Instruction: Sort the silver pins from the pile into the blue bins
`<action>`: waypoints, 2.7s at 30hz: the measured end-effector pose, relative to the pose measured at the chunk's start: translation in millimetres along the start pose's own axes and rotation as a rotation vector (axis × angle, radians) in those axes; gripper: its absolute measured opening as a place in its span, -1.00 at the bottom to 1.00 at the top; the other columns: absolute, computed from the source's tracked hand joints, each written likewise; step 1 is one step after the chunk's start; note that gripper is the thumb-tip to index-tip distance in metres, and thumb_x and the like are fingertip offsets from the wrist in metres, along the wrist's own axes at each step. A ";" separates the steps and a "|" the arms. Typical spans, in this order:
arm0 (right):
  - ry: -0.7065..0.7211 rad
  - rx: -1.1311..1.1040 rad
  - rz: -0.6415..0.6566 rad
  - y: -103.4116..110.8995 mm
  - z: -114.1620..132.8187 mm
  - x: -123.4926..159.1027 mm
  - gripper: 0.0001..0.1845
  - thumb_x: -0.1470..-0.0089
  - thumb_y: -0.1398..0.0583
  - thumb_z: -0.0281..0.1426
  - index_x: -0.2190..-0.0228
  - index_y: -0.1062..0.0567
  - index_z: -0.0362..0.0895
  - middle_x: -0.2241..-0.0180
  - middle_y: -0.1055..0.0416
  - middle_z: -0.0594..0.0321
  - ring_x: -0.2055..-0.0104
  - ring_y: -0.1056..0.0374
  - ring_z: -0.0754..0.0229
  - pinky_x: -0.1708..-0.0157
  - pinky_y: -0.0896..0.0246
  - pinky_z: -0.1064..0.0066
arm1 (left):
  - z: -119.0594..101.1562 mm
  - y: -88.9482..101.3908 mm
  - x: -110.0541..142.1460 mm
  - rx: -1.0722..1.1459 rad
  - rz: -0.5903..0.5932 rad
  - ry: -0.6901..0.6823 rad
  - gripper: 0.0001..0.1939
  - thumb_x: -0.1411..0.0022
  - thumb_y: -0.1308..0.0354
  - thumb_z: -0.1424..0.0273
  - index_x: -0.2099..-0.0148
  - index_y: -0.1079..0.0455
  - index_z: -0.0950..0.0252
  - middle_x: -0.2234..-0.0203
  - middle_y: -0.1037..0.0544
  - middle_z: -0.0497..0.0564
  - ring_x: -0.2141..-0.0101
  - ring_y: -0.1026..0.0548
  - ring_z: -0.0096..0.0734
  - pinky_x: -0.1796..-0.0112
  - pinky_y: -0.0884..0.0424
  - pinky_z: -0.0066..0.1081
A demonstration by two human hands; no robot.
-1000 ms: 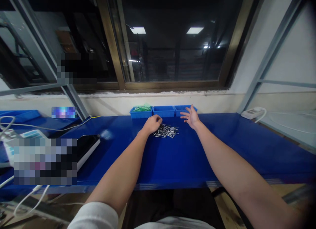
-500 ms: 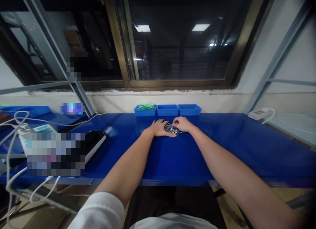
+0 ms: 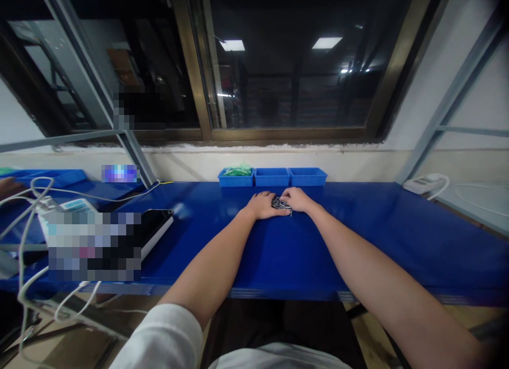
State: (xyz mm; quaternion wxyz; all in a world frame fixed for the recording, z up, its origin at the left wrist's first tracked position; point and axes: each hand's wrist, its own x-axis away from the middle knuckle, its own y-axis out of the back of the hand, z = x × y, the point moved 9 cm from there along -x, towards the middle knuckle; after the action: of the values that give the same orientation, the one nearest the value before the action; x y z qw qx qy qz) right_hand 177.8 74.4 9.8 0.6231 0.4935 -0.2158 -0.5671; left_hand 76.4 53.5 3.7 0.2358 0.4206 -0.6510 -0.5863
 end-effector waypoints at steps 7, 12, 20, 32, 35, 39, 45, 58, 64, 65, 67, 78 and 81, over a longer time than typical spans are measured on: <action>-0.012 -0.003 -0.039 -1.4 -5.0 -4.1 -0.87 0.06 -0.17 -0.38 0.53 -0.52 -0.13 0.46 -0.48 0.11 0.34 -0.37 0.15 0.34 -0.14 0.46 | -0.7 0.5 -0.4 0.000 0.008 0.012 -0.20 0.07 0.02 -0.16 -0.09 -0.19 0.27 -0.07 -0.25 0.19 -0.04 -0.22 -0.01 0.01 -0.10 -0.18; 0.001 -0.060 -0.062 2.5 -0.3 -2.4 -0.88 0.04 -0.16 -0.39 0.49 -0.50 -0.13 0.42 -0.48 0.12 0.31 -0.37 0.17 0.29 -0.15 0.44 | 1.7 5.7 0.6 0.043 -0.003 0.024 -0.21 0.03 0.06 -0.16 -0.10 -0.19 0.29 -0.05 -0.27 0.19 -0.04 -0.23 -0.05 0.00 -0.11 -0.22; -0.024 -0.564 -0.150 14.4 6.8 -1.4 -0.77 0.06 -0.14 -0.39 0.29 -0.39 -0.20 0.52 -0.41 0.24 0.47 -0.33 0.27 0.42 -0.22 0.44 | -22.3 39.1 5.4 0.214 -0.244 -0.173 -0.44 -0.16 0.14 -0.01 0.07 -0.36 0.33 0.18 -0.48 0.09 0.18 -0.42 -0.27 0.15 -0.28 -0.40; -0.238 -1.020 -0.338 25.3 -1.9 4.7 -0.83 0.08 -0.18 -0.46 0.39 -0.28 -0.15 0.61 -0.32 0.33 0.59 -0.33 0.29 0.49 -0.37 0.34 | -15.9 50.5 4.6 0.119 -0.353 -0.074 -0.67 -0.21 0.08 0.20 0.30 -0.43 0.28 0.36 -0.53 0.03 0.35 -0.45 -0.36 0.32 -0.29 -0.46; -0.226 -1.063 -0.385 29.7 -3.0 5.2 -0.82 0.08 -0.18 -0.46 0.37 -0.27 -0.16 0.58 -0.35 0.31 0.53 -0.36 0.27 0.49 -0.37 0.36 | -18.9 44.8 2.7 0.122 -0.302 -0.090 -0.63 -0.23 0.11 0.19 0.33 -0.43 0.29 0.41 -0.53 0.02 0.39 -0.44 -0.39 0.36 -0.27 -0.49; -0.180 -0.985 -0.413 35.2 -5.4 4.3 -0.81 0.13 -0.19 -0.45 0.37 -0.31 -0.17 0.54 -0.40 0.25 0.49 -0.38 0.24 0.55 -0.31 0.44 | -22.1 44.3 1.4 0.105 -0.314 -0.122 -0.67 -0.25 0.13 0.29 0.35 -0.41 0.30 0.43 -0.53 0.02 0.42 -0.43 -0.43 0.38 -0.24 -0.50; 0.007 -0.513 -0.367 41.2 15.1 8.8 -0.88 0.18 -0.19 -0.38 0.49 -0.43 -0.17 0.59 -0.40 0.26 0.52 -0.33 0.26 0.49 -0.23 0.44 | -3.8 42.8 -0.8 -0.022 -0.307 -0.005 -0.74 -0.23 0.11 0.39 0.32 -0.41 0.27 0.37 -0.53 0.05 0.35 -0.44 -0.37 0.33 -0.25 -0.47; -0.207 -0.645 -0.407 45.2 -25.8 10.0 -0.64 0.16 -0.14 -0.13 0.65 -0.43 -0.19 0.72 -0.33 0.27 0.65 -0.22 0.29 0.61 -0.10 0.48 | 8.0 42.5 -1.4 0.150 -0.344 0.030 -0.57 -0.18 0.04 0.14 0.00 -0.32 0.26 0.16 -0.46 0.06 0.28 -0.44 -0.38 0.19 -0.32 -0.44; -0.373 -0.785 -0.556 62.9 -79.3 13.9 -0.56 0.12 -0.09 -0.06 0.46 -0.46 -0.21 0.51 -0.46 0.14 0.59 -0.26 0.28 0.67 -0.06 0.51 | 30.0 37.7 -4.3 0.184 -0.374 0.101 -0.60 -0.18 0.01 0.21 0.00 -0.31 0.31 0.12 -0.41 0.11 0.19 -0.42 -0.32 0.13 -0.32 -0.39; -0.360 -0.876 -0.528 61.1 -82.4 11.9 -0.53 0.11 -0.08 -0.06 0.35 -0.45 -0.20 0.38 -0.48 0.11 0.55 -0.28 0.28 0.68 -0.07 0.52 | 32.0 36.4 -4.9 0.188 -0.370 0.109 -0.60 -0.18 0.01 0.22 0.00 -0.30 0.31 0.11 -0.41 0.11 0.18 -0.42 -0.31 0.13 -0.32 -0.38; -0.345 -1.020 -0.453 54.8 -85.6 8.6 -0.46 0.07 -0.04 -0.05 0.14 -0.35 -0.15 0.18 -0.43 0.06 0.48 -0.33 0.26 0.68 -0.11 0.52 | 34.8 34.7 -5.6 0.199 -0.371 0.124 -0.59 -0.19 0.02 0.22 -0.02 -0.28 0.32 0.09 -0.39 0.13 0.17 -0.42 -0.30 0.13 -0.32 -0.37; -0.535 -0.228 -0.030 56.8 -83.0 20.2 -0.78 0.29 -0.25 -0.28 0.63 -0.45 -0.21 0.63 -0.37 0.20 0.65 -0.17 0.33 0.67 0.03 0.48 | 37.6 28.2 -6.3 0.130 -0.263 0.104 -0.53 -0.17 0.04 0.15 -0.03 -0.26 0.34 0.09 -0.40 0.15 0.08 -0.37 -0.24 0.06 -0.25 -0.35; -0.600 -0.166 0.417 30.5 -64.0 36.3 -0.72 0.42 -0.33 -0.26 0.69 -0.43 -0.21 0.71 -0.32 0.21 0.74 -0.08 0.37 0.73 0.10 0.47 | 36.0 28.7 -5.7 0.106 -0.246 0.104 -0.54 -0.17 0.06 0.14 -0.01 -0.28 0.33 0.08 -0.39 0.14 0.06 -0.36 -0.24 0.04 -0.23 -0.36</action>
State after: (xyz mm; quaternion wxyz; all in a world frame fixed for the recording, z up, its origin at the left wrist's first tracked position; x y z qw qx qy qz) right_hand 255.4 60.8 -1.4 0.6722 0.1987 -0.4379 -0.5630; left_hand 42.9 77.4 25.2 0.1729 0.5389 -0.6112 -0.5532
